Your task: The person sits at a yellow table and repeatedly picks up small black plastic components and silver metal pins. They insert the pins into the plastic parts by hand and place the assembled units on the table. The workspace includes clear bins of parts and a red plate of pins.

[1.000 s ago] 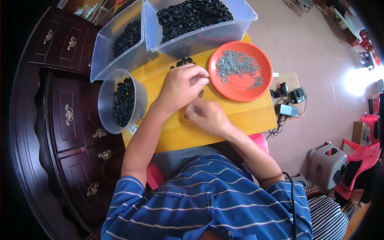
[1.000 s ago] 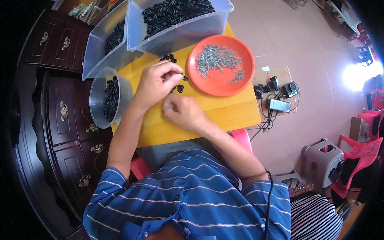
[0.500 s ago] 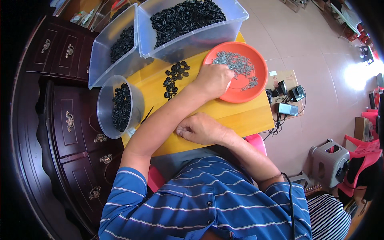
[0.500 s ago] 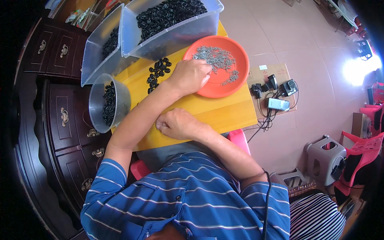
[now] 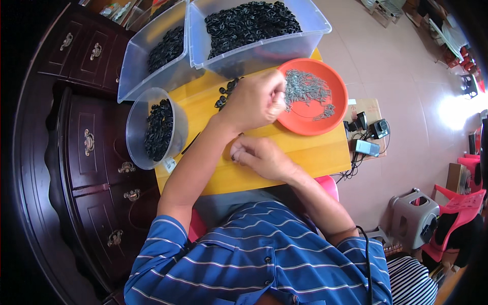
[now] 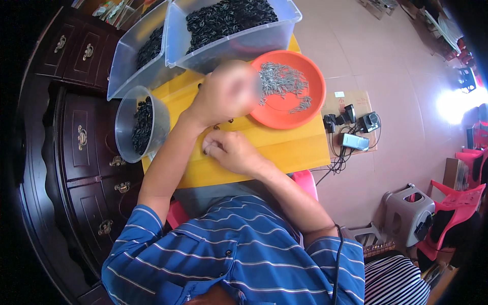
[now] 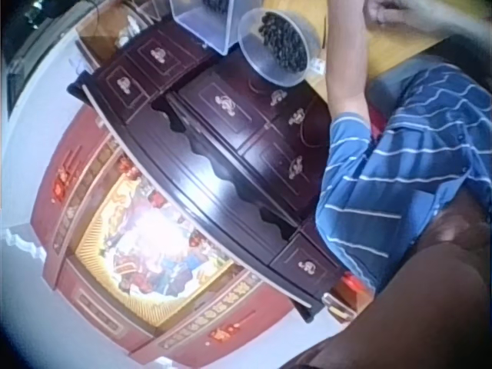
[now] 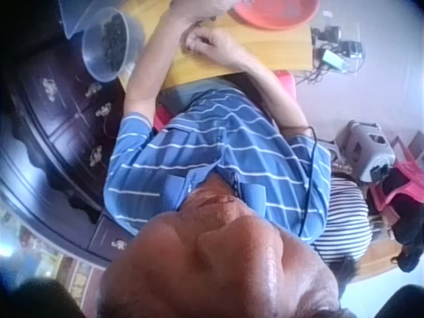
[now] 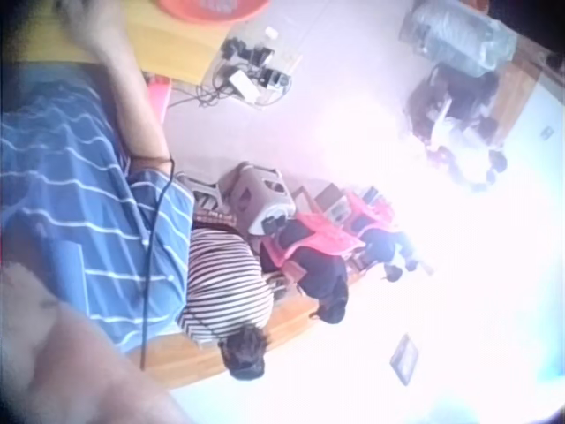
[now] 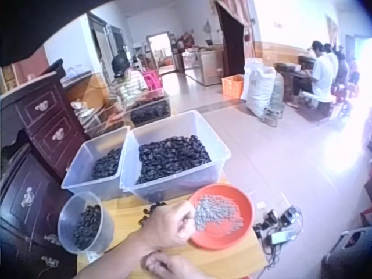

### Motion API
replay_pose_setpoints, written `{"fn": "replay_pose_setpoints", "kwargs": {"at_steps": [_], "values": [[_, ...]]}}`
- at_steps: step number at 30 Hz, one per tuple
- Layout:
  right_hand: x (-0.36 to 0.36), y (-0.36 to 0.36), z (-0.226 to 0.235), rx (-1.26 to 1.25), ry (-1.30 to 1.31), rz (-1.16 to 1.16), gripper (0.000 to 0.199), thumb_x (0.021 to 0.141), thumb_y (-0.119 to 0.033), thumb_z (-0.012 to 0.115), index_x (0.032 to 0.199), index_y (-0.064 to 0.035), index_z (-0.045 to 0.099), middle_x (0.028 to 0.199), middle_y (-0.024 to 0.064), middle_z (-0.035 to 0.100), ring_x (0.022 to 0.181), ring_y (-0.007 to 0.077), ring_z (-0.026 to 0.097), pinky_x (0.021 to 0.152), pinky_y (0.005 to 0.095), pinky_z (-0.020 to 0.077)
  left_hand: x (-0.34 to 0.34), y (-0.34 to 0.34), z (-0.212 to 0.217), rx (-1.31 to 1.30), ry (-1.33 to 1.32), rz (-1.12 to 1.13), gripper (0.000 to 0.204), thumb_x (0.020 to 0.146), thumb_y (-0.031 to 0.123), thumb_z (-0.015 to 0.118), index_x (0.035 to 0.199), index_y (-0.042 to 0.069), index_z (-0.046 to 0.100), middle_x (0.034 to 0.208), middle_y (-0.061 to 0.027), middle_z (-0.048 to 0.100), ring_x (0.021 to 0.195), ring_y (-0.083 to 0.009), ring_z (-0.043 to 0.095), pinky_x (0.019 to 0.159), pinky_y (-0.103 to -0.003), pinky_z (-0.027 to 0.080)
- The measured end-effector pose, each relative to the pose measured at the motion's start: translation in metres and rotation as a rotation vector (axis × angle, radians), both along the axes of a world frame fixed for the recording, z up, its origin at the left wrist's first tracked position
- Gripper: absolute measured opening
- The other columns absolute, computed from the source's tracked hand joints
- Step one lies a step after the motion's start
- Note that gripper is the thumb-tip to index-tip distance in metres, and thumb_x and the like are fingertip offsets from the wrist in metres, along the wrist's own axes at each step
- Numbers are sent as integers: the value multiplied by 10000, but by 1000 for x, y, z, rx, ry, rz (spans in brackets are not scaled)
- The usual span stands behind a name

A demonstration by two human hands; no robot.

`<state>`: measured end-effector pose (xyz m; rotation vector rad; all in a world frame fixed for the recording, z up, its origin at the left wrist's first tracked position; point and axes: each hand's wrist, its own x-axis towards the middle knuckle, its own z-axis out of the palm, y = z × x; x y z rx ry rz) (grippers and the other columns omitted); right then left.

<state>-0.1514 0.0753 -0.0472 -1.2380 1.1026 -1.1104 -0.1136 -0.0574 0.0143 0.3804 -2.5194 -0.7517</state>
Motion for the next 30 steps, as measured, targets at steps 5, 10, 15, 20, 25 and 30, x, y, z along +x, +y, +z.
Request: {"fn": "replay_pose_setpoints", "kwargs": {"at_steps": [5,10,15,20,25,30], "values": [[4,-2,1,76,-261,-191,94,945,-100,595,971,-22,640,794,5,622,716,85,581,660,254,485,61,8,0,382,154,194,81,845,-46,585,842,28,551,732,34,538,636,-21,492,564,-196,418],[-2,-6,5,218,-437,-251,103,992,-159,586,1018,-63,614,805,-31,565,698,46,515,646,217,458,101,35,-11,364,197,363,81,836,-45,622,883,17,602,821,-8,600,700,-54,540,617,-214,453],[1,-5,5,295,-585,-167,140,1002,-181,577,1056,-52,591,829,-21,574,683,55,526,643,212,458,93,46,-25,226,293,354,94,804,-17,642,874,29,600,780,-100,604,667,-240,626,602,-334,505],[0,-5,10,290,-635,-172,130,991,-146,580,1073,-47,591,833,-18,580,685,56,539,635,209,461,91,43,-27,324,310,321,84,831,-49,612,899,0,603,834,-64,605,697,-128,586,621,-261,485],[-1,-6,14,265,-644,-304,156,980,-115,580,1108,-41,629,862,-19,590,701,51,545,635,207,464,95,38,-23,496,453,319,95,837,-56,586,915,-10,616,827,-52,609,682,-108,586,604,-267,477],[-7,-7,14,227,-664,-419,185,983,-122,567,1132,-46,645,894,-12,600,710,57,550,636,205,461,103,35,-19,448,353,295,143,826,-65,595,951,-6,631,818,-38,598,679,-84,560,613,-234,464]]}}
